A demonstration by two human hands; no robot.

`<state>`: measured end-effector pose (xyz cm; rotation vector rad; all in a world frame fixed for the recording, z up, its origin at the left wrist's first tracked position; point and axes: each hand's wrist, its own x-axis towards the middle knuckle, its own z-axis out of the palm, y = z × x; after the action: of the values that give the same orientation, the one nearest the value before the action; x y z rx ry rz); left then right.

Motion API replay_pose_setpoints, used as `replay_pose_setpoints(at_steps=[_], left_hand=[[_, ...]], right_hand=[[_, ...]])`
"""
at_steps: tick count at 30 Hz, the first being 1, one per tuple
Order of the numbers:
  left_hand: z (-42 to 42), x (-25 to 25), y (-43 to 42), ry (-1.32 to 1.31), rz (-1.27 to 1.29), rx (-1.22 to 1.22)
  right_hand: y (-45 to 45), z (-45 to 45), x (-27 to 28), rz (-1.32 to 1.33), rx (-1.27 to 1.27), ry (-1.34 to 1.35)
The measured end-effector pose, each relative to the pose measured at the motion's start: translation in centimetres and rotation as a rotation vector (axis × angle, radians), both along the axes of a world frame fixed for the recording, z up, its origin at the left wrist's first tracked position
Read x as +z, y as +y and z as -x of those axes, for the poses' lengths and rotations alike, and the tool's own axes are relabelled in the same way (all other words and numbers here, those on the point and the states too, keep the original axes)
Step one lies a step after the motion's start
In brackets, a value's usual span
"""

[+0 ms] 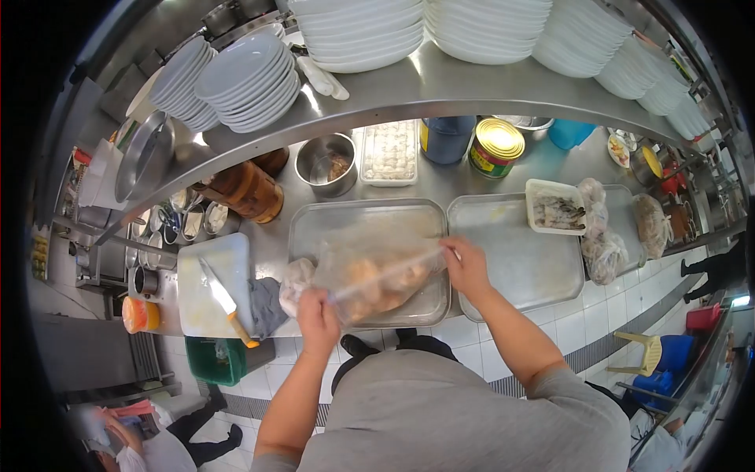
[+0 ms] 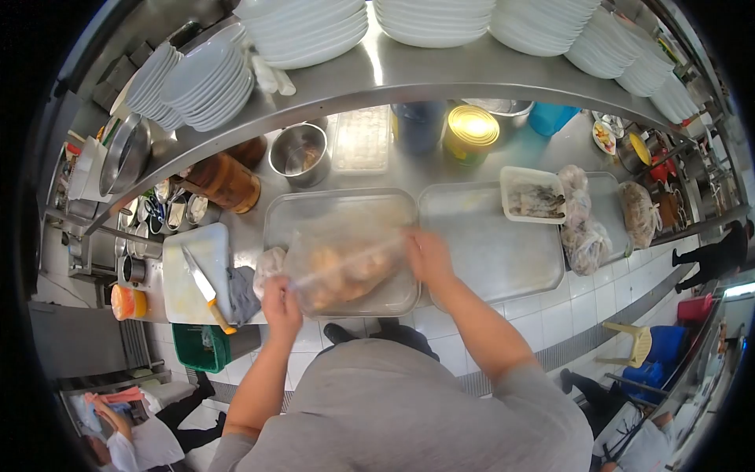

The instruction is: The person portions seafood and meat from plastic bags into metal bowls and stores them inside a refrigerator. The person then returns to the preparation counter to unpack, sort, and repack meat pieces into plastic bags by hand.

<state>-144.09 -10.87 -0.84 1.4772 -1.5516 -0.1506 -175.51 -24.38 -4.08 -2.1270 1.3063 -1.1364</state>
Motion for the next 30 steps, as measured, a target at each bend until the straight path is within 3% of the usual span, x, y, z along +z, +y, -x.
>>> replay_pose_setpoints(at_steps=[4,7,11,13,14,16,19,23,25,30], left_hand=[[-1.9,-0.3,-7.2,0.297,-0.291,0.251],[-3.2,-5.3,-10.4,0.284,-0.248,0.334],[-4.4,-8.4,-10.6,0.413,-0.364,0.399],[-2.3,-8.4,-9.2,0.281,-0.093,0.264],[-1.2,-7.7,-8.1,0.278,-0.091,0.264],[0.6,-6.4,-4.9,-0.283,-0.166,0.135],[-1.1,-8.3,-2.9,-0.342,-0.23,0.031],[-0.5,-6.5,-2.9,-0.3,-0.39,0.019],[0.5,-4.2,-3.6,-0.244,-0.242,0.026],[0.9,2.5,-7.1,-0.013,-0.192,0.059]], right_hand=[[-5.6,-4.1,2.3,-0.435,-0.06,-0.173],[-9.2,-6.5,-1.9,-0.235,-0.076,-0.12],[-9.8,-7.0,-3.6,-0.367,0.019,-0.165],[-8.3,-5.5,-2.1,-0.092,0.131,0.124],[-7.5,-4.8,-2.6,-0.09,0.131,0.121],[-4.6,-3.1,-4.9,-0.023,0.144,0.104],[-1.6,-2.0,-5.9,-0.141,0.05,0.103],[-0.8,-2.4,-6.4,-0.137,-0.018,0.157],[-1.2,-3.0,-6.2,0.0,-0.05,0.104],[-4.0,-5.4,-0.3,-0.037,-0.19,0.01]])
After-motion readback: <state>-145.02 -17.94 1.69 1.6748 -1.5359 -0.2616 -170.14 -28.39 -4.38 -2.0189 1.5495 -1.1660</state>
